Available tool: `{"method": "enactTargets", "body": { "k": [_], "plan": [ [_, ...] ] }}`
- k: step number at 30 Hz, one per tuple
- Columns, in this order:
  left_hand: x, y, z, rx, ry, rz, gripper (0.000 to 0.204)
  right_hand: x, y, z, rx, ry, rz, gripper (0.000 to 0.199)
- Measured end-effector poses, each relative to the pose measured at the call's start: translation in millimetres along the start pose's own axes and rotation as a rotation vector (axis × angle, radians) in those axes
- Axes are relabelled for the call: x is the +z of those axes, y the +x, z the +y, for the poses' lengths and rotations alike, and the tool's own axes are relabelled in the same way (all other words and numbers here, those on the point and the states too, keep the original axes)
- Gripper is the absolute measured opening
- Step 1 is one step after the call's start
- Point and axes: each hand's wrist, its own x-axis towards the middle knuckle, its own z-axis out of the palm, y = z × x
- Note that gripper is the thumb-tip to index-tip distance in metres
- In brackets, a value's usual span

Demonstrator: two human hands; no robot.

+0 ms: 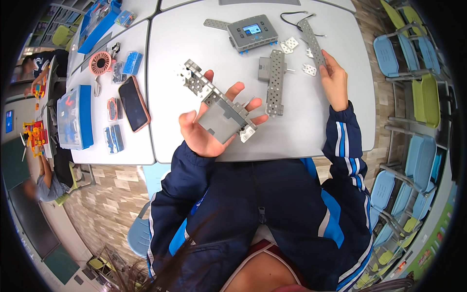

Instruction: The person assembles a mechanical structure using gray and white plastic beams, connectors, and a small motor. They repeatedly connect and disconnect components, test fitments, and adjust the assembly on a white table.

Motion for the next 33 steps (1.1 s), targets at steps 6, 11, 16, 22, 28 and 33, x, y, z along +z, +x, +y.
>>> {"method": "enactTargets", "body": {
  "k": [6, 11, 16, 22, 28, 33],
  "plan": [
    [-1, 9, -7, 0.211, 0.005, -0.009, 0.056, -3, -10, -7, -0.219, -0.113, 0.180, 0.037],
    [3, 29, -17, 0.606, 0.448, 0.166, 0.043, -2, -78, -81, -0.027, 0.650, 0.033, 0.020],
    [3, 43, -38, 0.856, 0.736, 0.082, 0.052, 37, -121, -119, 0.199, 1.371, -0.748, 0.041],
    [-28, 23, -42, 0.876, 1.393, -0.226, 0.093, 35, -115, -131, 0.291, 1.409, -0.632, 0.049],
    [-38, -6, 10, 0.713, 1.946, -0.269, 0.118, 14, -106, -112, 0.153, 1.270, -0.565, 0.052],
    [22, -13, 34, -0.046, 0.951, 0.094, 0.089, -10, -103, -133, 0.015, 0.921, -0.642, 0.038]
  ]
}}
